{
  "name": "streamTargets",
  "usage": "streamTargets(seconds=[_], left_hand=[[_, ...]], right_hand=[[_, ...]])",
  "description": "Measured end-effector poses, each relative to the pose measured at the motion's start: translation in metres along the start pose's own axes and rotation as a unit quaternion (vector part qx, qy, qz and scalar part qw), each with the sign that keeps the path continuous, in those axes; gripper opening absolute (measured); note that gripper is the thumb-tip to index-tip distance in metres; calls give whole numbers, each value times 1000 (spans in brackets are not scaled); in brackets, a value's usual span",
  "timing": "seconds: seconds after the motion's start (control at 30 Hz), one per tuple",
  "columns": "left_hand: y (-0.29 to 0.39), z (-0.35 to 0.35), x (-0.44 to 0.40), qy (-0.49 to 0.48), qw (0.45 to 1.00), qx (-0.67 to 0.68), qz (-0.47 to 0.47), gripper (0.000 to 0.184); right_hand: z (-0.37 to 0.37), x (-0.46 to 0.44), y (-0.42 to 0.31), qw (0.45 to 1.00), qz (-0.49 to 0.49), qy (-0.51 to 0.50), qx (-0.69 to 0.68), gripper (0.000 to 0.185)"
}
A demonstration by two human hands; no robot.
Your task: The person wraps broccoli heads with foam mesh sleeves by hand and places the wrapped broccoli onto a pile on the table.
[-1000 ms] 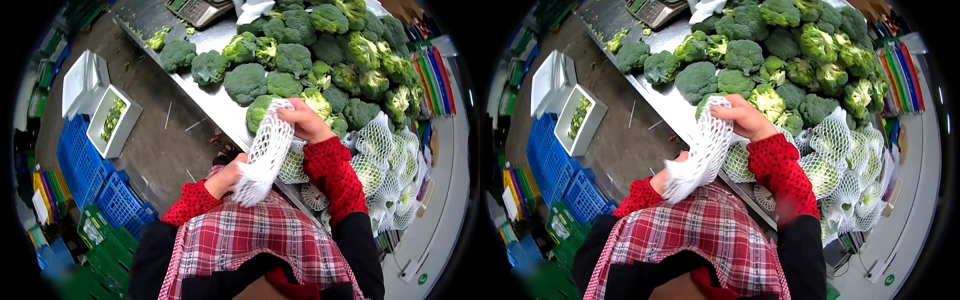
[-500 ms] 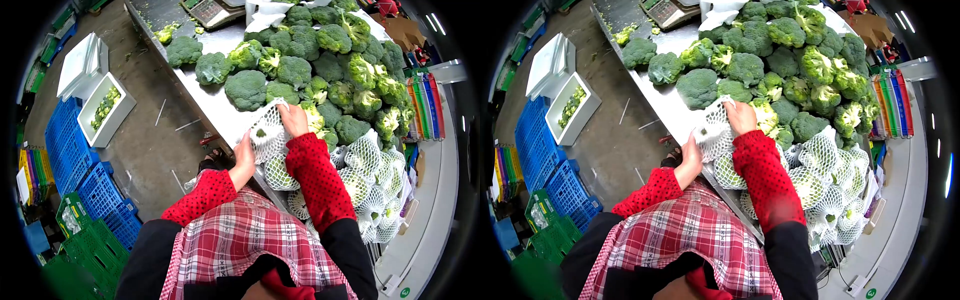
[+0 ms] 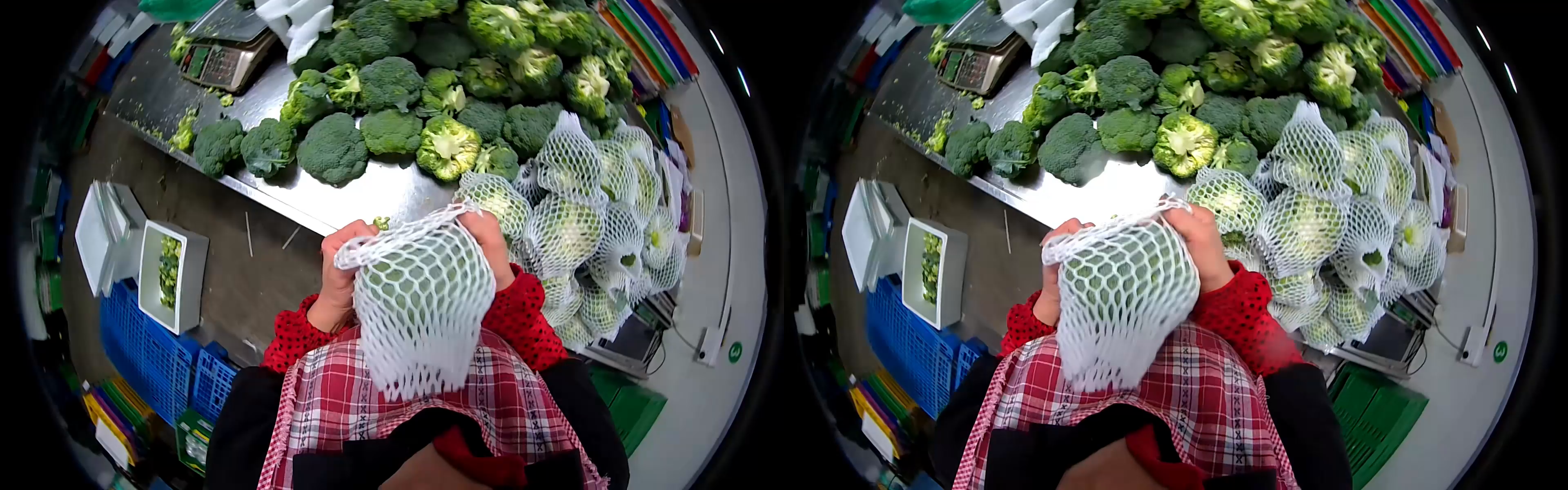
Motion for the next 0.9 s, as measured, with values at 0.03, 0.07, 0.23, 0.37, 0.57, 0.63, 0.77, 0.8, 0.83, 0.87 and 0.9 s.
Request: streamTargets(seconds=[0.03,0.07,0.23,0.37,0.57,0.63,0.77,0.8,0.83,0.87,0.9], left_hand=[[15,-13,-1,-4,999,-46,19,36],[15,-20,-3,33,995,20,96,31],[-3,-25,6,-31,969,-138,203,13],[3,-32,12,-69,958,-198,195,48],[-33,-62,-13,-158,951,-205,169,67],[-51,-101,-45,-87,960,-112,241,70],[-77,-238,-118,-218,950,-90,207,61],[-86,-269,-128,-249,950,-115,152,64],[-94,-294,-135,-279,943,-159,90,68],[-94,-301,-136,-308,924,-227,27,74],[-90,-298,-137,-330,900,-285,-24,80]], right_hand=[[0,6,-4,1000,-20,-14,14,17],[2,9,4,999,-34,-3,8,17],[57,32,92,985,-150,38,-75,28],[92,53,138,992,-90,-21,-88,34],[54,99,32,966,130,171,-144,36],[83,114,-9,888,284,259,251,38],[93,170,-139,496,418,501,573,66],[97,175,-174,476,450,483,582,68],[121,178,-203,487,451,508,549,64],[161,175,-223,639,460,492,372,59],[195,173,-239,616,451,527,372,54]])
Point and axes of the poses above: each hand's wrist, its own x-axis away from the middle knuckle, its own z-axis out of the back of the hand, y = z × x, the point moved 5 cm from there along -x, towards the middle knuckle, and after that the axes turned 6 degrees about -z, right-handed, at the moved point
